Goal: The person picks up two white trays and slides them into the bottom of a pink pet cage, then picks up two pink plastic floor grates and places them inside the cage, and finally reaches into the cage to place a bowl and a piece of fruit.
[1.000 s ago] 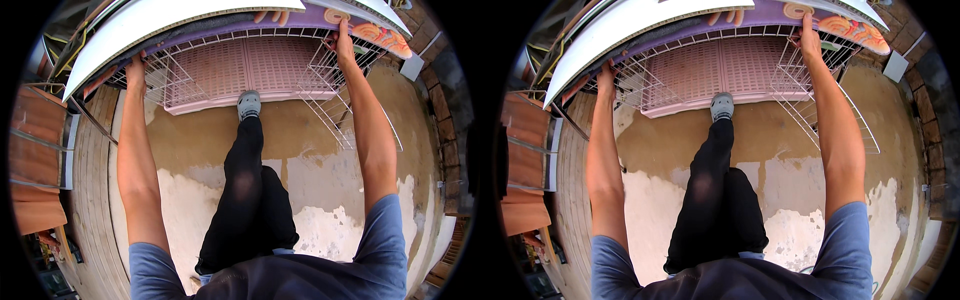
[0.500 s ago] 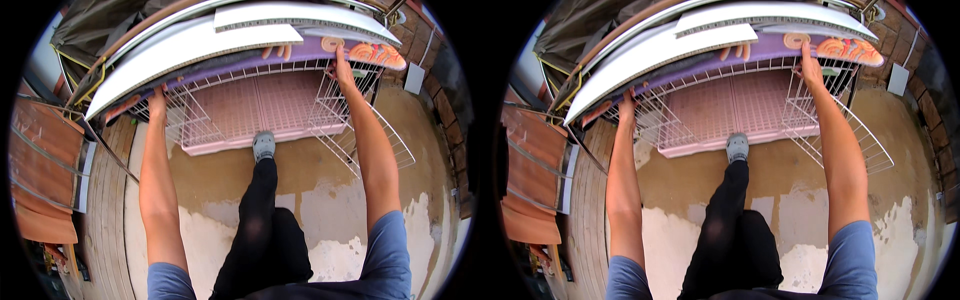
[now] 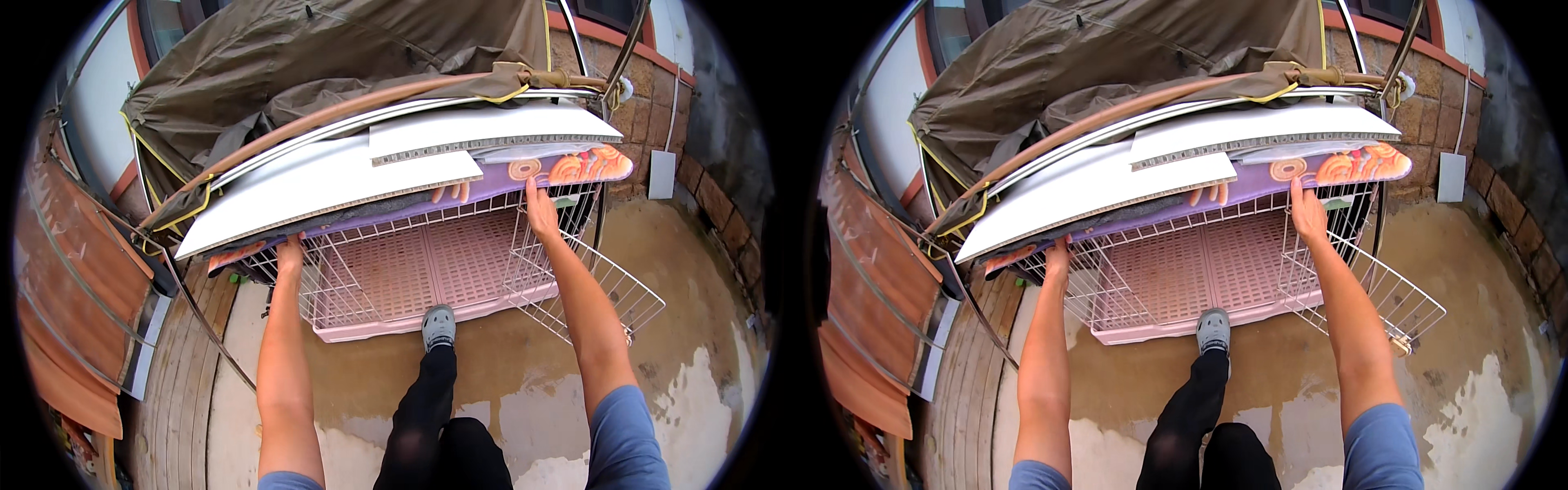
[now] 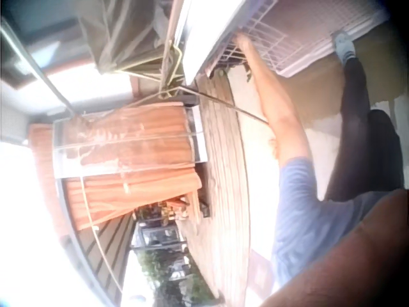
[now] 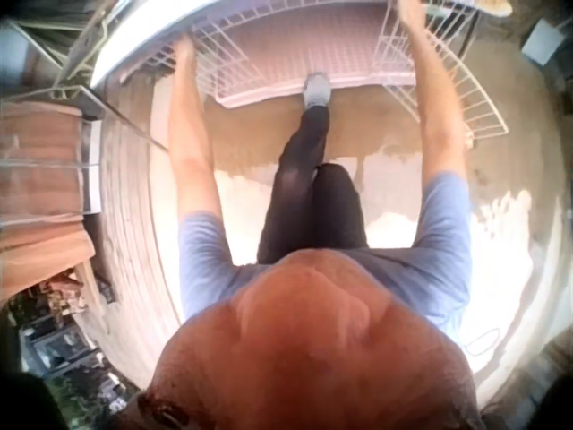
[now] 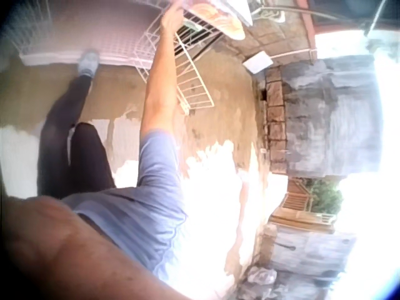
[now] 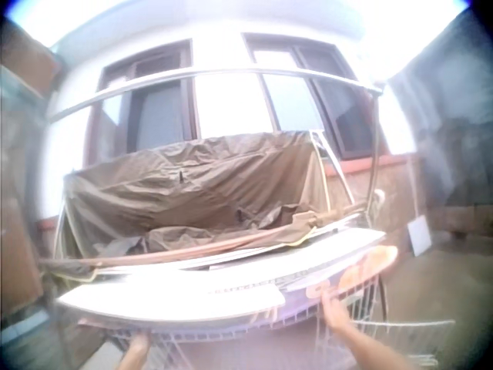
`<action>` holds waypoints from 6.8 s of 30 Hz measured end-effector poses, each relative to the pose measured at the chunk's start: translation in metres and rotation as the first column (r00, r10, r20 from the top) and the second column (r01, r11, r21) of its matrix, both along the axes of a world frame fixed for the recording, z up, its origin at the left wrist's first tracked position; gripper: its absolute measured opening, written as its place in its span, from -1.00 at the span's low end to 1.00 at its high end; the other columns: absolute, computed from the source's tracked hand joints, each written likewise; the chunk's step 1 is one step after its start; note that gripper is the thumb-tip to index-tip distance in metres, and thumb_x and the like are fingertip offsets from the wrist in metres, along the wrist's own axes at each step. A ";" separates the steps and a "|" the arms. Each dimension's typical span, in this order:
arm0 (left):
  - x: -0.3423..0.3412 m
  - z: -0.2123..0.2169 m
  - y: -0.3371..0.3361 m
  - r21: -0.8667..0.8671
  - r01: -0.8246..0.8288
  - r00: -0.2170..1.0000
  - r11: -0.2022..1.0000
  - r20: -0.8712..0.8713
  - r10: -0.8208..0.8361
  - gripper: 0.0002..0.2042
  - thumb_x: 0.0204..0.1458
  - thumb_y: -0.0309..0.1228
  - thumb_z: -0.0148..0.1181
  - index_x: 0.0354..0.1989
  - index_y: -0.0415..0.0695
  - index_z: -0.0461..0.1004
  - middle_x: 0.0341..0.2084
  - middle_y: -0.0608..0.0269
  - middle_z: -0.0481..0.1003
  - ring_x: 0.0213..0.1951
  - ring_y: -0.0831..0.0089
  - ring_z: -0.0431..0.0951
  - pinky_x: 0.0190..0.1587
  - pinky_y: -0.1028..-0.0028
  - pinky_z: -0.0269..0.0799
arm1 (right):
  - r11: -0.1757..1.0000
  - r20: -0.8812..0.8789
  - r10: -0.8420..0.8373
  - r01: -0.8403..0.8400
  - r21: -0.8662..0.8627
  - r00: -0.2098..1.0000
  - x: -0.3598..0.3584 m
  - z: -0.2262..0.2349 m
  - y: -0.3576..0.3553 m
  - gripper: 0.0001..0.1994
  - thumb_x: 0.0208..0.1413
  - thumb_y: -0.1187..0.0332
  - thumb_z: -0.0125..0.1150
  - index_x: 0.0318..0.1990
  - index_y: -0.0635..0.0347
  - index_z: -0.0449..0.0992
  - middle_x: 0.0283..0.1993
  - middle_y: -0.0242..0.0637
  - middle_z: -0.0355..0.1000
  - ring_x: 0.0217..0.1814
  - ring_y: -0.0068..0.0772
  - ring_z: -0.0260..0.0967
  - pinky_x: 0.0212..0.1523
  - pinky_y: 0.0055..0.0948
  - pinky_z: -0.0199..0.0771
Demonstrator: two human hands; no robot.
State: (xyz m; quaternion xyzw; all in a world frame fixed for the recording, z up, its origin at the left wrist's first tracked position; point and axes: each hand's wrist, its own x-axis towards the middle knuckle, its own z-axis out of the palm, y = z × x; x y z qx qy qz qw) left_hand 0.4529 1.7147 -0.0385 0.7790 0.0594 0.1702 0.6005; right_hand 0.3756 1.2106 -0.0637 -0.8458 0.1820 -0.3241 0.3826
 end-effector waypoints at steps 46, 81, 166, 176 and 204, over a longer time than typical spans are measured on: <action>0.022 0.009 0.001 0.095 0.284 0.958 0.954 -0.080 -0.277 -0.26 0.07 0.30 -0.35 -0.11 -0.19 0.42 -0.25 0.09 0.42 -0.15 0.21 0.31 0.17 0.21 0.01 | 0.759 -0.447 -0.352 -0.028 -0.650 0.823 -0.283 -0.010 -0.122 -0.52 0.07 0.21 0.06 0.14 0.17 0.25 0.10 -0.03 0.29 0.14 0.01 0.23 0.10 -0.16 0.29; -0.299 -0.127 0.041 0.577 0.667 0.744 0.472 -0.488 -0.456 -0.63 -0.06 -0.21 0.21 -0.17 -0.25 0.47 -0.21 -0.03 0.49 -0.17 0.05 0.50 -0.13 0.23 0.39 | 0.691 -0.497 -0.043 -0.333 -0.642 0.867 -0.245 0.006 0.250 -0.71 -0.07 0.40 0.10 -0.21 0.46 0.39 -0.61 -0.07 0.39 -0.57 -0.02 0.38 -0.54 -0.15 0.35; -0.454 0.013 0.656 0.022 -0.571 0.722 0.821 -0.463 0.514 -0.63 -0.11 -0.38 0.22 -0.07 -0.10 0.38 -0.09 0.11 0.38 -0.06 0.13 0.43 -0.01 0.27 0.36 | -0.189 -0.889 0.198 -0.906 0.378 -0.412 -0.134 -0.092 1.102 -0.77 0.04 0.25 0.08 -0.34 0.25 0.50 -0.49 -0.43 0.42 -0.48 -0.53 0.34 -0.46 -0.46 0.35; -0.487 -0.138 0.740 0.107 -0.352 0.626 0.930 -0.712 0.319 -0.73 -0.11 -0.35 0.21 -0.21 -0.11 0.41 -0.28 0.14 0.42 -0.17 0.17 0.46 -0.11 0.21 0.38 | -0.160 -0.737 0.347 -0.810 0.564 -0.581 -0.230 -0.189 1.444 -0.77 0.01 0.23 0.13 -0.36 0.23 0.52 -0.48 -0.34 0.48 -0.43 -0.51 0.40 -0.35 -0.48 0.38; -0.540 -0.171 0.847 -0.325 -0.110 0.552 0.939 -0.806 -0.214 -0.62 -0.12 -0.27 0.27 -0.09 -0.06 0.40 -0.18 0.12 0.43 -0.14 0.13 0.45 -0.14 0.20 0.40 | 0.294 -0.427 0.874 -0.448 0.844 -0.232 -0.327 -0.290 1.574 -0.80 -0.08 0.56 0.02 -0.24 0.25 0.28 -0.59 -0.24 0.30 -0.66 -0.39 0.34 -0.72 -0.39 0.34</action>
